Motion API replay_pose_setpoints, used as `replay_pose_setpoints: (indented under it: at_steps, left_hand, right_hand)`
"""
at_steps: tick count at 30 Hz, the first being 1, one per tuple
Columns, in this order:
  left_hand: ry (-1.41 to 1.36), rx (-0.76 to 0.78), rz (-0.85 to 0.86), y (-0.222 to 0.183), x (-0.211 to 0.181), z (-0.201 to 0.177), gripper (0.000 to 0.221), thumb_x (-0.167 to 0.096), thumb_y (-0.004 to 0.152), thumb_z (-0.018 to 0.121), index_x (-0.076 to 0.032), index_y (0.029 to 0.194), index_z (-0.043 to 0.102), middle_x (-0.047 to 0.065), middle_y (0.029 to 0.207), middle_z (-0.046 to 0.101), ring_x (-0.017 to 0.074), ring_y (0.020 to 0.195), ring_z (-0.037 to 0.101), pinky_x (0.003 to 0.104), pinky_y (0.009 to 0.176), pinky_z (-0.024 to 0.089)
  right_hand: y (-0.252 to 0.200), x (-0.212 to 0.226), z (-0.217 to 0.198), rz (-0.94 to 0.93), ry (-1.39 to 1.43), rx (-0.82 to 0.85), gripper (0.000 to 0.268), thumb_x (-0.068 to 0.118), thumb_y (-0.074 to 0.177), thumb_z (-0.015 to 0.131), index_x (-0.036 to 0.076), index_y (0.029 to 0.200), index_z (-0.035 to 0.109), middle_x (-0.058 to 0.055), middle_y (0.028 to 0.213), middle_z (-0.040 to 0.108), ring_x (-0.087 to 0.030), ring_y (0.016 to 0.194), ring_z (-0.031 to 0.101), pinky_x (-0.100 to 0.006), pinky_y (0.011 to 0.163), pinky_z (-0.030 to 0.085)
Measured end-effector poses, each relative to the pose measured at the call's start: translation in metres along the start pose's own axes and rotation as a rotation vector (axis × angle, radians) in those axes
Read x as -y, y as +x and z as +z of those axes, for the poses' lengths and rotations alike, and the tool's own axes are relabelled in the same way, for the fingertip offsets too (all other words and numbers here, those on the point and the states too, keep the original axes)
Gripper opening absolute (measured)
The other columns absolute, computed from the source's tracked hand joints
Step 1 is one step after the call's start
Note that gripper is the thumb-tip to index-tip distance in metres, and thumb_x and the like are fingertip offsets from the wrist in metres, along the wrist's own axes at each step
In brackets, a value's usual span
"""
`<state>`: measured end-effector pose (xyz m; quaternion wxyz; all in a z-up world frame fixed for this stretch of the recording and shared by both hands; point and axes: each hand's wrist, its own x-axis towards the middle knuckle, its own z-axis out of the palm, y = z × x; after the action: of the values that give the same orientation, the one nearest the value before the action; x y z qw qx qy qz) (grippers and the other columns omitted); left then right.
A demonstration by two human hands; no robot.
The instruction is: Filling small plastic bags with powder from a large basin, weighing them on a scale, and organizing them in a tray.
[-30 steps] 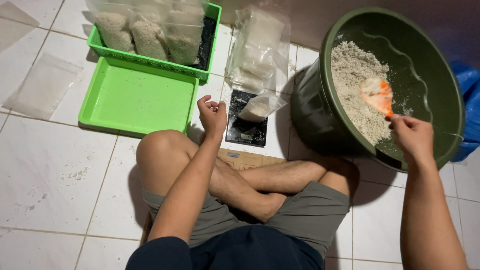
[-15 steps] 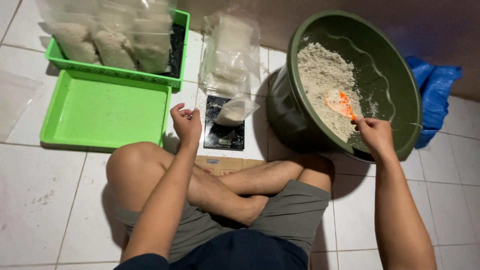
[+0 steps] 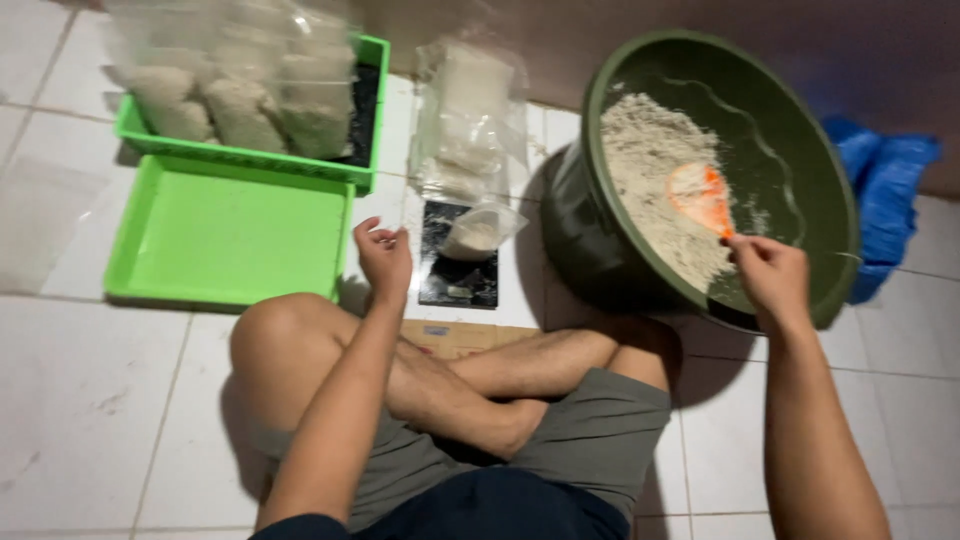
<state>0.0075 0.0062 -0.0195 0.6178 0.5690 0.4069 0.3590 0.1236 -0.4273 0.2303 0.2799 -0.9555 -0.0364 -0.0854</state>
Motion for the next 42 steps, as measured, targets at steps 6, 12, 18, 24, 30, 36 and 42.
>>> replay_pose_setpoints:
  at_steps: [6, 12, 18, 24, 30, 36, 42]
  left_hand:
    - [0.112, 0.106, 0.364, -0.028, -0.064, -0.013, 0.042, -0.007, 0.080, 0.074, -0.007, 0.118, 0.057, 0.014, 0.086, 0.061, 0.0308, 0.071, 0.063, 0.039, 0.063, 0.053]
    - [0.214, 0.423, 0.877, -0.045, -0.064, -0.011, 0.040, -0.012, 0.082, 0.072, -0.010, 0.121, 0.064, 0.010, 0.109, 0.050, 0.0322, 0.098, 0.059, 0.041, 0.084, 0.053]
    - [0.262, 0.680, 0.845, -0.048, -0.068, -0.016, 0.046, -0.013, 0.091, 0.064, -0.013, 0.136, 0.055, 0.020, 0.126, 0.040, 0.0392, 0.103, 0.060, 0.051, 0.088, 0.055]
    - [0.346, 0.720, 0.852, -0.049, -0.059, -0.013, 0.051, -0.016, 0.091, 0.066, -0.012, 0.139, 0.051, 0.023, 0.133, 0.034, 0.0384, 0.103, 0.062, 0.051, 0.085, 0.058]
    - [0.405, 0.828, 0.812, -0.048, -0.064, -0.016, 0.065, -0.022, 0.088, 0.070, -0.012, 0.146, 0.043, 0.027, 0.140, 0.026, 0.0421, 0.113, 0.057, 0.055, 0.092, 0.055]
    - [0.472, 0.869, 0.777, -0.048, -0.073, -0.019, 0.074, -0.023, 0.088, 0.070, -0.015, 0.152, 0.034, 0.029, 0.143, 0.024, 0.0423, 0.119, 0.055, 0.057, 0.095, 0.052]
    - [0.486, 0.926, 0.718, -0.047, -0.073, -0.020, 0.075, -0.024, 0.087, 0.070, -0.015, 0.152, 0.034, 0.031, 0.147, 0.019, 0.0453, 0.126, 0.050, 0.058, 0.101, 0.048]
  right_hand:
    - [-0.024, 0.041, 0.012, -0.018, 0.333, 0.044, 0.006, 0.014, 0.103, 0.067, 0.013, 0.102, 0.072, -0.008, 0.072, 0.060, -0.008, 0.057, 0.048, -0.023, 0.050, 0.046]
    - [-0.074, 0.077, 0.078, 0.158, 0.384, 0.186, 0.021, 0.031, 0.097, 0.069, 0.012, 0.103, 0.073, -0.010, 0.066, 0.059, -0.014, 0.055, 0.055, -0.027, 0.049, 0.053]
    - [-0.104, 0.119, 0.125, -0.098, 0.245, 0.200, 0.016, 0.018, 0.095, 0.066, 0.012, 0.103, 0.078, -0.015, 0.077, 0.071, -0.023, 0.076, 0.068, -0.038, 0.067, 0.054]
    - [-0.104, 0.139, 0.131, -0.130, 0.124, 0.156, 0.019, 0.021, 0.094, 0.064, 0.011, 0.104, 0.077, -0.017, 0.084, 0.072, -0.034, 0.082, 0.070, -0.042, 0.066, 0.054]
    - [-0.097, 0.141, 0.128, -0.343, 0.073, 0.107, 0.018, 0.015, 0.094, 0.065, 0.004, 0.103, 0.076, -0.021, 0.080, 0.070, -0.039, 0.075, 0.068, -0.042, 0.061, 0.052]
    - [-0.094, 0.146, 0.123, -0.462, 0.026, 0.103, 0.018, 0.016, 0.095, 0.064, 0.003, 0.102, 0.075, -0.018, 0.076, 0.068, -0.036, 0.069, 0.067, -0.039, 0.057, 0.051]
    - [-0.088, 0.145, 0.121, -0.559, -0.026, 0.104, 0.020, 0.018, 0.096, 0.063, 0.003, 0.102, 0.074, -0.016, 0.073, 0.065, -0.033, 0.067, 0.066, -0.038, 0.057, 0.050]
